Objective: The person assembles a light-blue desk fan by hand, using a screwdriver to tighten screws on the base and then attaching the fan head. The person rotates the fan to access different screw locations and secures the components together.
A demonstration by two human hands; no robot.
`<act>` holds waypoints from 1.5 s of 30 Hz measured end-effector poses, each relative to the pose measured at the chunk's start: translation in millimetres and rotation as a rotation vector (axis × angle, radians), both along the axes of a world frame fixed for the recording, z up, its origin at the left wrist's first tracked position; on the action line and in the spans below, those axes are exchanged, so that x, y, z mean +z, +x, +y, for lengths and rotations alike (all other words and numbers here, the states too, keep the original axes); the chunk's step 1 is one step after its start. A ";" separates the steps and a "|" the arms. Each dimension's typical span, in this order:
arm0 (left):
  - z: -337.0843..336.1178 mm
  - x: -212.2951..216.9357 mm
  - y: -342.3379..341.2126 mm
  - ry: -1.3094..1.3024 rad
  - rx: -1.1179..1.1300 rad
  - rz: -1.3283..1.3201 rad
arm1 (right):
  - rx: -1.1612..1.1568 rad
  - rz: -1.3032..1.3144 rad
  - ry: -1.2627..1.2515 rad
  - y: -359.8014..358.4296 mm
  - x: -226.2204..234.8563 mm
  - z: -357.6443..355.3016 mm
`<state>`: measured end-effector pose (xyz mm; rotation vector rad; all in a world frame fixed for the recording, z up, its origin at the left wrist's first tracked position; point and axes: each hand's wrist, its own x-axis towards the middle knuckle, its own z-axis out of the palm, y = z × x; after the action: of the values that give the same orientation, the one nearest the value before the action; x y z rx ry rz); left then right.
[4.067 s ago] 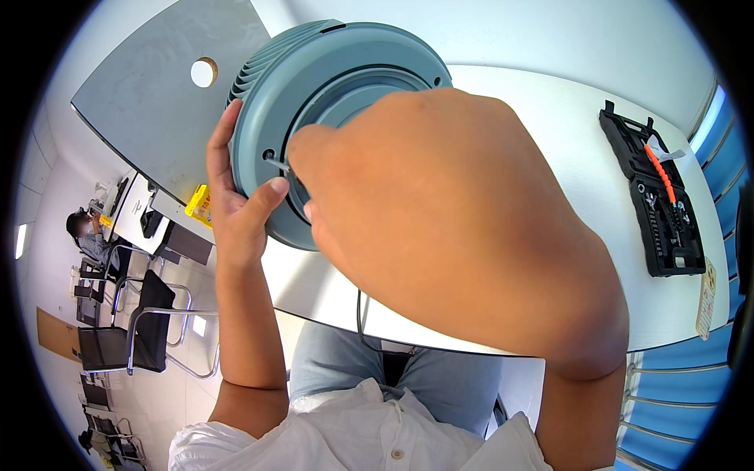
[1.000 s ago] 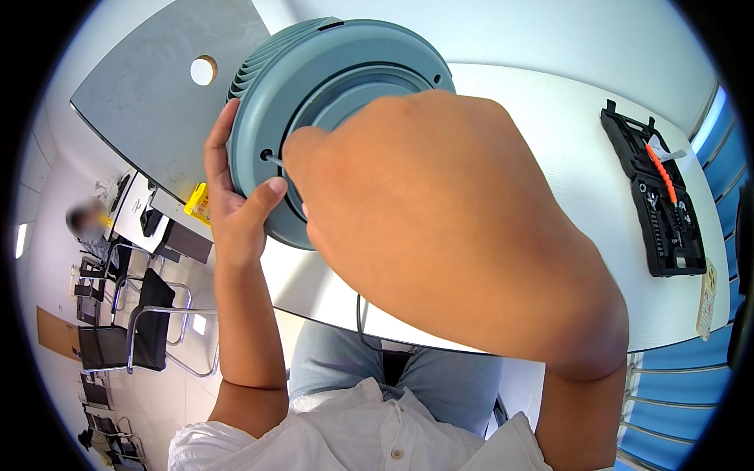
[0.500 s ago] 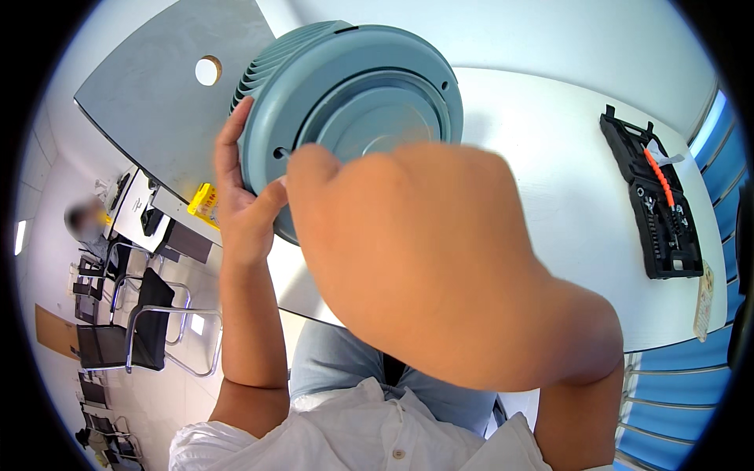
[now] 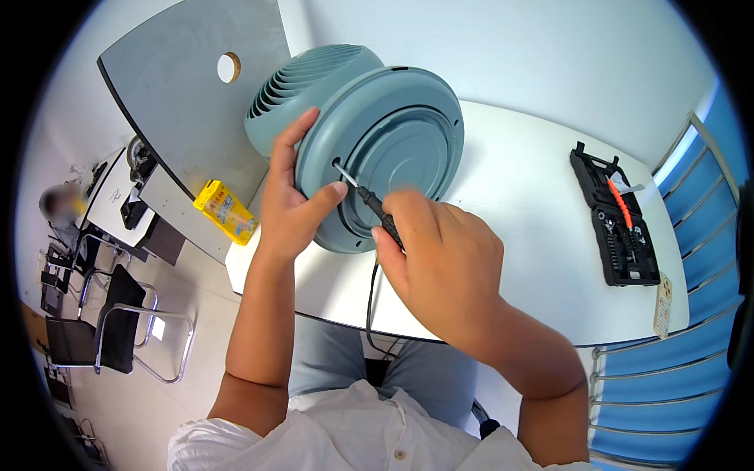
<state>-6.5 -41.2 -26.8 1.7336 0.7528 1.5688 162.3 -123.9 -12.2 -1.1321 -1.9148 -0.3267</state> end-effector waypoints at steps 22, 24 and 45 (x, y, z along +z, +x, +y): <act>-2.3 2.2 -19.1 0.003 -0.079 0.078 | -0.172 0.217 -0.053 -27.8 -8.0 -13.6; -0.5 2.7 -18.2 0.006 -0.100 0.082 | -0.156 0.358 -0.154 -33.5 -8.0 -14.5; -1.2 6.6 -17.3 -0.002 -0.075 0.087 | -0.275 0.458 -0.122 -33.8 -15.3 -5.1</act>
<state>-23.8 -42.4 -20.2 1.8176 0.7224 1.4497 128.4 -129.0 -27.5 -1.4164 -1.3950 -0.0847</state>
